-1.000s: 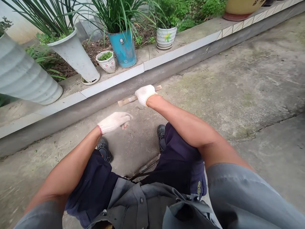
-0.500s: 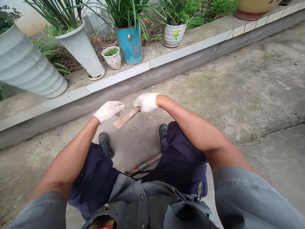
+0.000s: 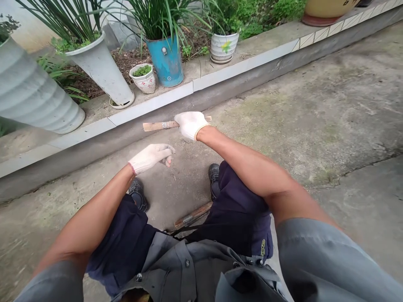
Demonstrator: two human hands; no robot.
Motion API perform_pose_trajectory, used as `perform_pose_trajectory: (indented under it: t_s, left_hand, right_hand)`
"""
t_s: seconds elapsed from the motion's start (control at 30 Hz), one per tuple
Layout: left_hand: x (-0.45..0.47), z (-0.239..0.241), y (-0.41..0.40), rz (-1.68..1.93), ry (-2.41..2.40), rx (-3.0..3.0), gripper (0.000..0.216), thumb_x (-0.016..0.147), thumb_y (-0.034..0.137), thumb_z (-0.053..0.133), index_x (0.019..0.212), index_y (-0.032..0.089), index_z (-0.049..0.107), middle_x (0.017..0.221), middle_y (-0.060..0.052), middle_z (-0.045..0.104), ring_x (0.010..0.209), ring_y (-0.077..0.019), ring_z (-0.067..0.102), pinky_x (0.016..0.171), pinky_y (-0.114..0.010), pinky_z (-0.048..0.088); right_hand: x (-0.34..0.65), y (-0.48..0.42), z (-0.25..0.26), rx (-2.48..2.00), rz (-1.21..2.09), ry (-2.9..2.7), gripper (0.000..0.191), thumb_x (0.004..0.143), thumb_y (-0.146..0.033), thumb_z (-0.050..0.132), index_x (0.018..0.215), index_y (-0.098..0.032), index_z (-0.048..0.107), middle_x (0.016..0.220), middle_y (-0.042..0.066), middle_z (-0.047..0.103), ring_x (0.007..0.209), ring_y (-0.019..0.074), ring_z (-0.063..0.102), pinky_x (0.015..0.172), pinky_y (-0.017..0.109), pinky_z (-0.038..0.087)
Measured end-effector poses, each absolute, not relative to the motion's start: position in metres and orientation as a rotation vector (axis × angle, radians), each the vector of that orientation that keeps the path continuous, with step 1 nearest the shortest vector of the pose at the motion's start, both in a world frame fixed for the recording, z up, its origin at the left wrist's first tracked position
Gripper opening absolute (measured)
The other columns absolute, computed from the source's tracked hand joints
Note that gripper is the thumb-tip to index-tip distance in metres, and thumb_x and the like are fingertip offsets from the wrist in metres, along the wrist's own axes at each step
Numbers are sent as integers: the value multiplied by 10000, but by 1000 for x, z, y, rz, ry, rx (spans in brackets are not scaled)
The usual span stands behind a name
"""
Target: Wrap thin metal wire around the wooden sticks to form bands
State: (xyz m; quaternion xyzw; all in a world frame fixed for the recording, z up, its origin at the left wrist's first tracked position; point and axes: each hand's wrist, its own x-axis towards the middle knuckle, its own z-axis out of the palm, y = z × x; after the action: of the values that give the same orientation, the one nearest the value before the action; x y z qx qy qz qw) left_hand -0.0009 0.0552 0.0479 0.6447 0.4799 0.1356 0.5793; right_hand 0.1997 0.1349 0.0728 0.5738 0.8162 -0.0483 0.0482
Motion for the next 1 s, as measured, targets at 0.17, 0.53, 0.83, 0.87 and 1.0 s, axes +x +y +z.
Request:
perform_pose_trajectory:
  t_s: [0.17,0.53,0.83,0.87,1.0]
  left_hand:
    - [-4,48,51,236,1084,1525,244,923,296,523,1073,145,642,785,-21,702,654,-137,679,664,-265,550]
    - [-44,70,79,272,1544,1995,302,913,382,500,920,184,727,653,-7,658,560,-139,583,549,-248,414]
    - [-38,53,81,308,1390,1765,344,911,490,570,806,178,672,641,-3,630,564,-137,576,538,-234,441]
    - [-33,52,77,325,1355,1679,344,918,493,566,832,176,670,639,-8,629,552,-137,579,537,-239,458]
    - [-13,49,61,347,1230,1510,326,964,440,517,925,161,681,633,-10,626,545,-128,601,584,-251,519]
  right_hand:
    - [194,130,72,1757,71,2504,273,865,-124,556,1066,-109,740,1023,206,739,995,312,686,811,379,462]
    - [193,135,57,1175,-25,2481,178,867,-169,626,967,-89,749,951,160,721,968,255,635,867,365,365]
    - [202,119,74,1092,-577,2764,210,862,-329,591,976,-185,693,829,24,686,688,137,541,616,263,317]
    - [202,120,75,1170,-595,2777,243,867,-372,596,993,-184,686,829,23,685,695,138,545,619,259,323]
    - [200,128,75,1590,-440,2698,306,917,-416,547,1074,-187,677,895,74,710,743,179,600,643,273,369]
